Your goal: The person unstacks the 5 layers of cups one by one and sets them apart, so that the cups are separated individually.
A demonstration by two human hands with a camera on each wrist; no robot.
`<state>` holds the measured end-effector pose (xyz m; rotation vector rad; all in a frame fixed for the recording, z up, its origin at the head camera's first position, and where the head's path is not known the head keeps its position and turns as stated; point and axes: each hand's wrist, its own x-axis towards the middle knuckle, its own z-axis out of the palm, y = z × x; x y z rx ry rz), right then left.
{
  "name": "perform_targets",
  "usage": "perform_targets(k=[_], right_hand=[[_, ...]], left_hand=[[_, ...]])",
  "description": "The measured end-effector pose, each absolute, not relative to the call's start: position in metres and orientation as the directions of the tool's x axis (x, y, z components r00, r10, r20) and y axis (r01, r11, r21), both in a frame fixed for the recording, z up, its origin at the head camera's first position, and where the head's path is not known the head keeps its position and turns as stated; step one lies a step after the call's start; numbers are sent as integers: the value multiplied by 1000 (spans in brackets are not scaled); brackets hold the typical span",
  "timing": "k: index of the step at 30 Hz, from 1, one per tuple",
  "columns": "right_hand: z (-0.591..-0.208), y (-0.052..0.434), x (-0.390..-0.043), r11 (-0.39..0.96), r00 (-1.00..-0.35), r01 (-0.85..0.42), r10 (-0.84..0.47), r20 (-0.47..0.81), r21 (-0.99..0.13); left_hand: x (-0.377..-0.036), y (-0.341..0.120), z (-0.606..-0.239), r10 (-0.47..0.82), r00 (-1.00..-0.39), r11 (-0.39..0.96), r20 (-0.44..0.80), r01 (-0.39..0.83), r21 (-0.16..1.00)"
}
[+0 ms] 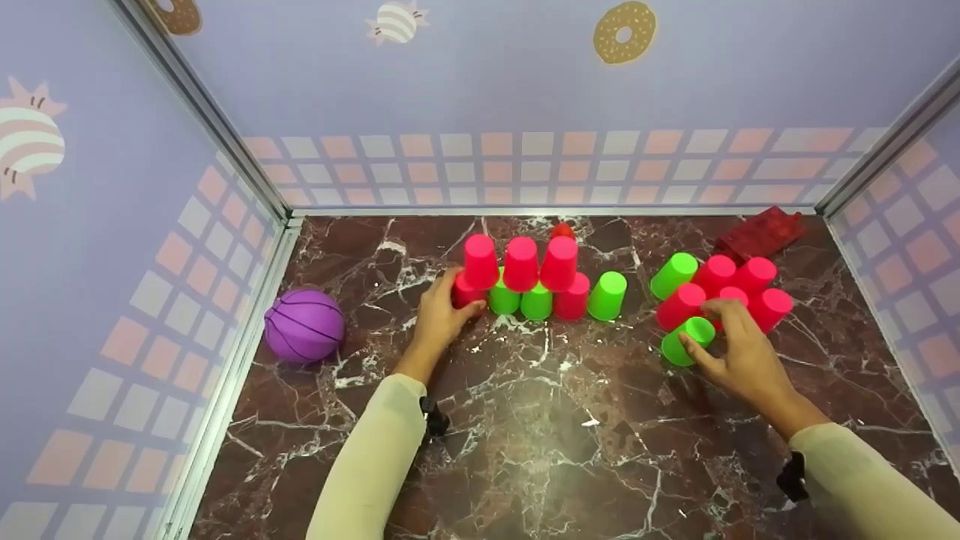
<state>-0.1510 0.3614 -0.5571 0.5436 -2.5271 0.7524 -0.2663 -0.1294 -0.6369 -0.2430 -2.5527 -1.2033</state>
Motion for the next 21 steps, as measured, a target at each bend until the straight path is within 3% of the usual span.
perform_targets(k=[7,12,21], right_hand=[[-538,338,-168,748,-798,-514,-236,555,-420],[-528,317,-183,741,-798,-521,-247,549,-424],[-517,275,-206,721,-784,-561,-305,541,-406]], left_hand=[[-267,-131,-643,20,-945,648,327,261,715],[-256,-128,-622,21,-937,616,349,287,734],[-244,-121,-592,25,-966,615,256,217,758]])
